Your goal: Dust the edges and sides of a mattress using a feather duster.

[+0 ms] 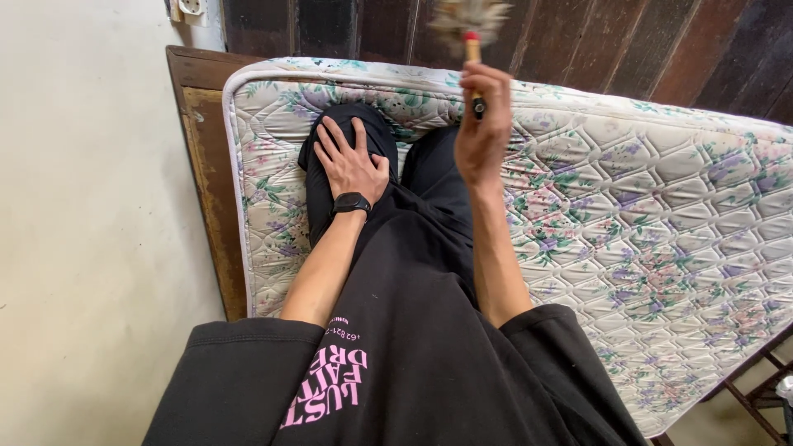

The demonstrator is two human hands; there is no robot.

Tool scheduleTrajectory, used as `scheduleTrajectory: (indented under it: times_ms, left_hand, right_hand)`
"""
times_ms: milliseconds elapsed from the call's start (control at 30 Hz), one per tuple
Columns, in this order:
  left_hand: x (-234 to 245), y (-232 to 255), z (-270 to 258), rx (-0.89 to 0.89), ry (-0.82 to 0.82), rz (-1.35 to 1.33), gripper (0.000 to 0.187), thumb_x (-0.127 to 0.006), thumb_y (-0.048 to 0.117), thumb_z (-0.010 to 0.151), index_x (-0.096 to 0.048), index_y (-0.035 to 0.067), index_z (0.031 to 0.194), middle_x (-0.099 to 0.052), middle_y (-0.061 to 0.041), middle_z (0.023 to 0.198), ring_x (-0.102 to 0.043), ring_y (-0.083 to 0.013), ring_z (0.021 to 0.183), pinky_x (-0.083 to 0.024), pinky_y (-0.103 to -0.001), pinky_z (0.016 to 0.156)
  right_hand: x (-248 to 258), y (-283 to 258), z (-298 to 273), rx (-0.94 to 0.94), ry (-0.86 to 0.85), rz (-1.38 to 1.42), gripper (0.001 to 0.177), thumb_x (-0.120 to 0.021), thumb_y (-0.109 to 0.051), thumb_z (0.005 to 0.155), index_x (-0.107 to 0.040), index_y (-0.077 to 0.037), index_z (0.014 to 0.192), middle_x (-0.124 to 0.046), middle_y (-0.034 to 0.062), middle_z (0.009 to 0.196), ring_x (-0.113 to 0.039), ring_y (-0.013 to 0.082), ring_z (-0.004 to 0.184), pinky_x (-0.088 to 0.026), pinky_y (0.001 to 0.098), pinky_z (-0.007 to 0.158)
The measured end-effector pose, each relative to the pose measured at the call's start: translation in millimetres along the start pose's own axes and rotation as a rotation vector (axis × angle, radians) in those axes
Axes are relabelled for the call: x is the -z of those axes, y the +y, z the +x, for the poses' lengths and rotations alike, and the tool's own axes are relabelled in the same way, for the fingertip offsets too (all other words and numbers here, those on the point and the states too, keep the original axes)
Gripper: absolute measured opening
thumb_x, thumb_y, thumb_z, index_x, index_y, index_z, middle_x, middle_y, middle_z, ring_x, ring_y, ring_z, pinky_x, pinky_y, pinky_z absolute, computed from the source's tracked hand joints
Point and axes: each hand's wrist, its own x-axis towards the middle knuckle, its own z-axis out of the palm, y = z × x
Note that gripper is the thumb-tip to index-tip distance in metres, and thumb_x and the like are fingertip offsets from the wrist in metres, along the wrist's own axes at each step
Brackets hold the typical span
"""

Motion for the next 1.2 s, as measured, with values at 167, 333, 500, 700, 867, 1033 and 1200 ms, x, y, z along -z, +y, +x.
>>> scheduleTrajectory:
  times_ms: [167, 333, 500, 700, 867, 1033, 1200]
  left_hand:
    - [4, -1, -1, -0.005, -0.03, -0.061, 0.082, -0.055, 0.037, 0.079, -0.038, 0.011, 0.155, -0.027, -0.036, 0.16, -0.028, -0.0537, 0.148, -0.027, -0.063, 0.118]
    - [6, 0, 0, -0.003, -0.058, -0.121, 0.082, -0.055, 0.036, 0.08, -0.035, 0.009, 0.155, -0.025, -0.037, 0.159, -0.025, -0.0555, 0.149, -0.026, -0.065, 0.117]
    - [-2, -1, -1, -0.004, -0.059, -0.139, 0.082, -0.055, 0.035, 0.08, -0.034, 0.01, 0.155, -0.024, -0.038, 0.159, -0.024, -0.0559, 0.149, -0.025, -0.065, 0.117]
    - [-2, 2, 0, 0.005, -0.02, 0.005, 0.081, -0.054, 0.038, 0.08, -0.039, 0.013, 0.156, -0.026, -0.036, 0.161, -0.031, -0.053, 0.147, -0.028, -0.063, 0.118]
    - [3, 2, -2, 0.0, 0.003, -0.001, 0.08, -0.053, 0.037, 0.08, -0.041, 0.012, 0.156, -0.027, -0.036, 0.16, -0.032, -0.0532, 0.147, -0.029, -0.063, 0.118]
    - [6, 4, -1, -0.005, -0.001, -0.001, 0.081, -0.054, 0.038, 0.081, -0.042, 0.012, 0.156, -0.028, -0.036, 0.161, -0.03, -0.0528, 0.147, -0.028, -0.062, 0.118]
    - [3, 3, -1, 0.01, 0.028, -0.014, 0.082, -0.055, 0.037, 0.075, -0.045, 0.012, 0.152, -0.031, -0.037, 0.158, -0.034, -0.0523, 0.145, -0.03, -0.062, 0.117]
  right_hand:
    - [-22, -35, -6, -0.096, -0.084, 0.242, 0.007, -0.057, -0.002, 0.105, -0.062, -0.004, 0.107, -0.069, 0.0126, 0.106, -0.071, 0.028, 0.1, -0.059, 0.0361, 0.092]
    - [-14, -4, -28, -0.19, -0.083, 0.281, 0.01, -0.056, -0.013, 0.107, -0.061, -0.004, 0.105, -0.071, 0.0164, 0.1, -0.077, 0.0286, 0.081, -0.063, 0.0338, 0.07]
    - [42, 52, -42, -0.344, -0.047, 0.094, 0.026, -0.045, -0.03, 0.114, -0.056, -0.006, 0.11, -0.067, 0.0097, 0.084, -0.071, 0.0188, 0.067, -0.06, 0.0281, 0.063]
    - [48, 56, -24, -0.189, -0.05, -0.099, 0.02, -0.034, -0.013, 0.115, -0.049, 0.0, 0.113, -0.056, 0.0192, 0.112, -0.069, 0.0282, 0.09, -0.071, 0.0404, 0.082]
    - [6, -4, -8, -0.062, -0.019, -0.015, 0.014, -0.06, 0.007, 0.101, -0.056, -0.002, 0.111, -0.062, 0.0142, 0.105, -0.063, 0.0258, 0.093, -0.057, 0.0347, 0.082]
    - [-27, -11, -19, -0.052, 0.001, 0.148, 0.024, -0.066, -0.001, 0.104, -0.06, -0.008, 0.126, -0.07, 0.0123, 0.124, -0.076, 0.0223, 0.103, -0.067, 0.0333, 0.093]
    - [-30, -14, -29, -0.3, -0.025, 0.534, 0.03, -0.051, -0.022, 0.112, -0.062, 0.001, 0.128, -0.063, 0.0174, 0.137, -0.076, 0.029, 0.106, -0.069, 0.0351, 0.093]
